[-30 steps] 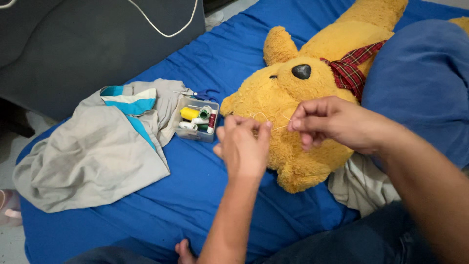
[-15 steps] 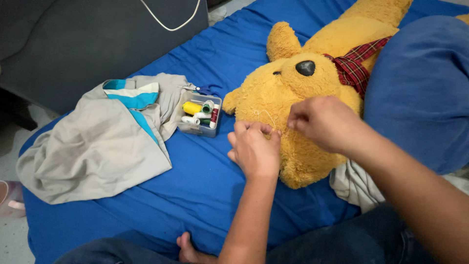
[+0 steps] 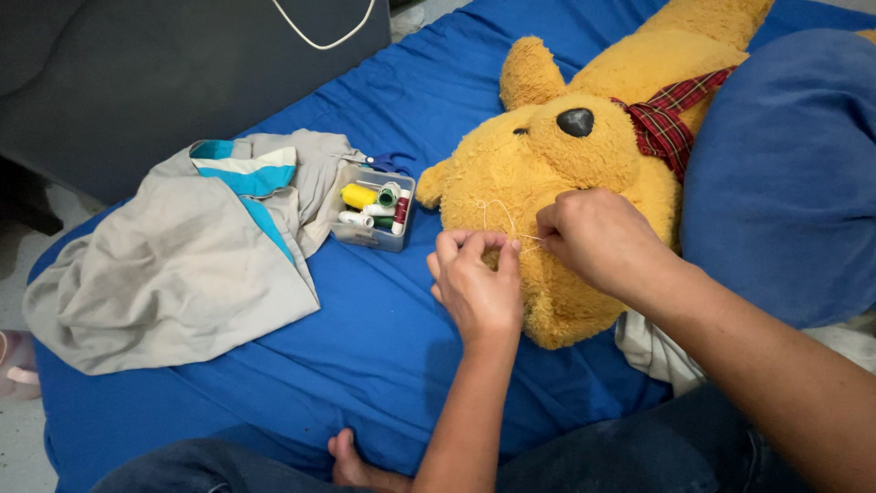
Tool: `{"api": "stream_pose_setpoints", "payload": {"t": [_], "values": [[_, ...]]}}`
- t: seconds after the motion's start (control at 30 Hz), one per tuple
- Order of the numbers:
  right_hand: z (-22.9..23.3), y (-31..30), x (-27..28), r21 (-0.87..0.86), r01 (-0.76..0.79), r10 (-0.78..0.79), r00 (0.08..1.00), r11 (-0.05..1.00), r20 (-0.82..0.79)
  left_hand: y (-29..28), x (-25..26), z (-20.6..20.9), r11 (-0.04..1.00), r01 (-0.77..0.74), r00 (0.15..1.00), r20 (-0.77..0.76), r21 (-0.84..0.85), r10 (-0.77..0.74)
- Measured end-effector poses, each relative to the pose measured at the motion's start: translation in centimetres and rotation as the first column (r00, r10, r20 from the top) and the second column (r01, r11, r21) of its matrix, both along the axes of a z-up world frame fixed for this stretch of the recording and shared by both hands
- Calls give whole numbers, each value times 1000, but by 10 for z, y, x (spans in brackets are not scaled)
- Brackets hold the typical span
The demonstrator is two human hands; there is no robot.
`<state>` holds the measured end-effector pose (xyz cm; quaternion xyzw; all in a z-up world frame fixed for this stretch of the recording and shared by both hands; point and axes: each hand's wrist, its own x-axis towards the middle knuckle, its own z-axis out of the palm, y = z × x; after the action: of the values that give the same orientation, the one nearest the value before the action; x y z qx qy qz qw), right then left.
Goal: The person sews a tear on the face of a yellow stuffed animal using a needle and white thread. They repeatedly insert the needle and pull the thread through the fabric, then use scissors to cut the thread.
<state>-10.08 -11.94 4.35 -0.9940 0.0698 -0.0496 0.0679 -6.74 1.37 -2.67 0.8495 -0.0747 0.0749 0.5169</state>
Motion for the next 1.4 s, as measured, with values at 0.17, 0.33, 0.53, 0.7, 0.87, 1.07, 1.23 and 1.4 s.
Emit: {"api": "stream_pose_setpoints", "payload": {"t": [0.17, 0.33, 0.53, 0.7, 0.87, 1.07, 1.23, 1.4], "values": [[-3, -1, 0, 21, -43, 43, 998, 999, 39, 0, 0, -5, 1000, 0, 1000, 28, -31, 1], [-9, -2, -1, 68, -75, 69, 993, 995, 92, 0, -2, -6, 998, -7, 999, 47, -61, 10], [-18, -4, -4, 153, -101, 70, 978, 983, 197, -2, -2, -8, 993, -28, 998, 52, -113, 34], [-23, 1, -3, 203, -107, 52, 965, 973, 257, -5, -2, -15, 978, -32, 993, 109, -204, 55], [-31, 2, 4, 209, -166, 91, 941, 964, 327, -8, 4, -30, 970, -19, 995, 89, -242, 42], [-40, 4, 7, 213, -160, 81, 937, 964, 339, -10, 23, -51, 835, -14, 983, -161, -549, -90], [-39, 11, 10, 200, -118, 46, 942, 973, 332, -19, 23, -41, 791, -163, 926, -369, -589, -84], [-38, 20, 5, 180, -63, -1, 942, 982, 336, -23, 25, -34, 717, -195, 904, -407, -669, -133]]}}
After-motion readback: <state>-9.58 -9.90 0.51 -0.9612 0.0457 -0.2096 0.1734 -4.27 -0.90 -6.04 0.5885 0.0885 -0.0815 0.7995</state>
